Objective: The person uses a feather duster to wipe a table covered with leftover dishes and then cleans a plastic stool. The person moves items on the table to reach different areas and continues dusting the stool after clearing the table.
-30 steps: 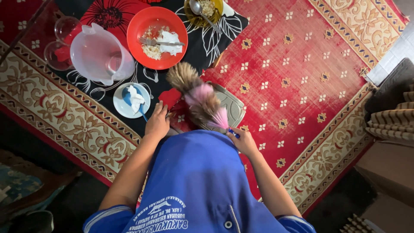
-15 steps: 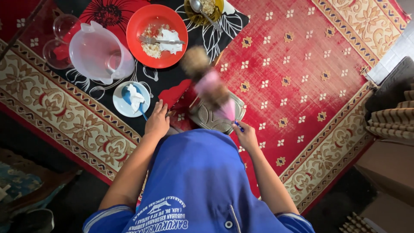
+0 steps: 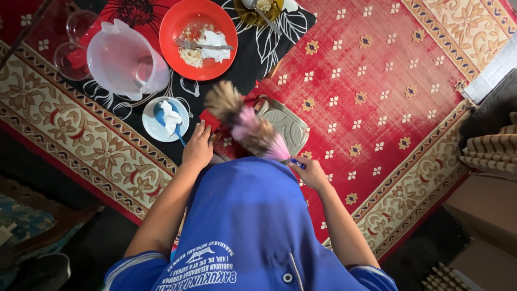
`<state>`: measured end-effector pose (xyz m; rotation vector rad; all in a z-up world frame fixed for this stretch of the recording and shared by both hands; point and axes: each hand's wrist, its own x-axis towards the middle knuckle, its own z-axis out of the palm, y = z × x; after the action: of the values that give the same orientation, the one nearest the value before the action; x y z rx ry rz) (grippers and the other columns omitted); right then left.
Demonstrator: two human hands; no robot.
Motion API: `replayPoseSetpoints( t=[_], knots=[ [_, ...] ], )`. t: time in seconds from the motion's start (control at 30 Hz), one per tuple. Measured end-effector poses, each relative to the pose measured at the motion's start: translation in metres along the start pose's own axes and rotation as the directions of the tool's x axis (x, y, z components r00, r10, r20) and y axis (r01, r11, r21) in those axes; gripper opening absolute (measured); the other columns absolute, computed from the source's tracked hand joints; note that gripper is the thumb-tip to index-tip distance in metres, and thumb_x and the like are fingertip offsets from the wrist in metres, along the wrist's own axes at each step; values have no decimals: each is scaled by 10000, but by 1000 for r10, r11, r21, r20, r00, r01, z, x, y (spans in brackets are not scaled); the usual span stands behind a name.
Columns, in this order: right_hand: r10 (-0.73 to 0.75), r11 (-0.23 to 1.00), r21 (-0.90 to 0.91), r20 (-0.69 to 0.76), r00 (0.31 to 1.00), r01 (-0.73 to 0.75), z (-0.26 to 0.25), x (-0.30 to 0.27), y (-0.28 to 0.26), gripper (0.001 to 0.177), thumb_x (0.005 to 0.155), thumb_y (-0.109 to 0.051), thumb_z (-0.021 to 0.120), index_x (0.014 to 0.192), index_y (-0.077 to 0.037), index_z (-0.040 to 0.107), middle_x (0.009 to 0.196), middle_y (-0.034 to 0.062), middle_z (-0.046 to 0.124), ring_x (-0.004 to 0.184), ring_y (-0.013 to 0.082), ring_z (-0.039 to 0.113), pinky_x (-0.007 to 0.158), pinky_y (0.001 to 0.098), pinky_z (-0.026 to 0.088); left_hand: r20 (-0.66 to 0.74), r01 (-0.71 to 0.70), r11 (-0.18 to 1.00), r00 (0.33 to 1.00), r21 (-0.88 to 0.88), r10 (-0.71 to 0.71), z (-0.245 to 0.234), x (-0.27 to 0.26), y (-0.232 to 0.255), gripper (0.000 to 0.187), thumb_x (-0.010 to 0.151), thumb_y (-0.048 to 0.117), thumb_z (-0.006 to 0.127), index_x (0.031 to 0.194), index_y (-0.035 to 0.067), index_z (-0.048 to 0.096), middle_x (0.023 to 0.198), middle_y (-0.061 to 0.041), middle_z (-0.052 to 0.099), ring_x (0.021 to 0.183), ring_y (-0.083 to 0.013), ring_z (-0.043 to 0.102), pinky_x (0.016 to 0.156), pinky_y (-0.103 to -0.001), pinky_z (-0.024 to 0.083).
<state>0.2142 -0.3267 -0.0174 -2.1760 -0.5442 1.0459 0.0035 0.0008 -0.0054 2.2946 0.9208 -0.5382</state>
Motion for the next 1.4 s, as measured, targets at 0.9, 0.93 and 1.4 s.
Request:
replayPoseSetpoints(
  t=[0.9,0.93,1.4],
  knots=[
    [164,827,545,-468,868,137,8,57,44,178,1033,-182,648,1033,-16,710,576,75,575,439,149,577,394,254,460,-99,-35,999,994,9,36,12,3,-5,542,989,110,578,1512,-1,490,1657,-210,327,1522,-346,333,1210,-401,391],
    [121,874,456,-539,834,168,1,55,25,182,1032,-192,655,931,-49,704,526,69,561,418,155,560,390,264,445,-102,-35,999,994,4,35,12,4,-6,543,984,112,581,1509,3,493,1653,-206,336,1519,-341,339,1204,-395,396],
    [374,925,219,-361,854,-312,35,98,59,326,965,-423,679,868,-124,765,611,89,679,595,249,703,562,397,562,-98,-44,999,994,24,46,24,11,-18,579,972,149,584,1530,42,472,1674,-165,311,1534,-308,316,1208,-383,394]
  ],
)
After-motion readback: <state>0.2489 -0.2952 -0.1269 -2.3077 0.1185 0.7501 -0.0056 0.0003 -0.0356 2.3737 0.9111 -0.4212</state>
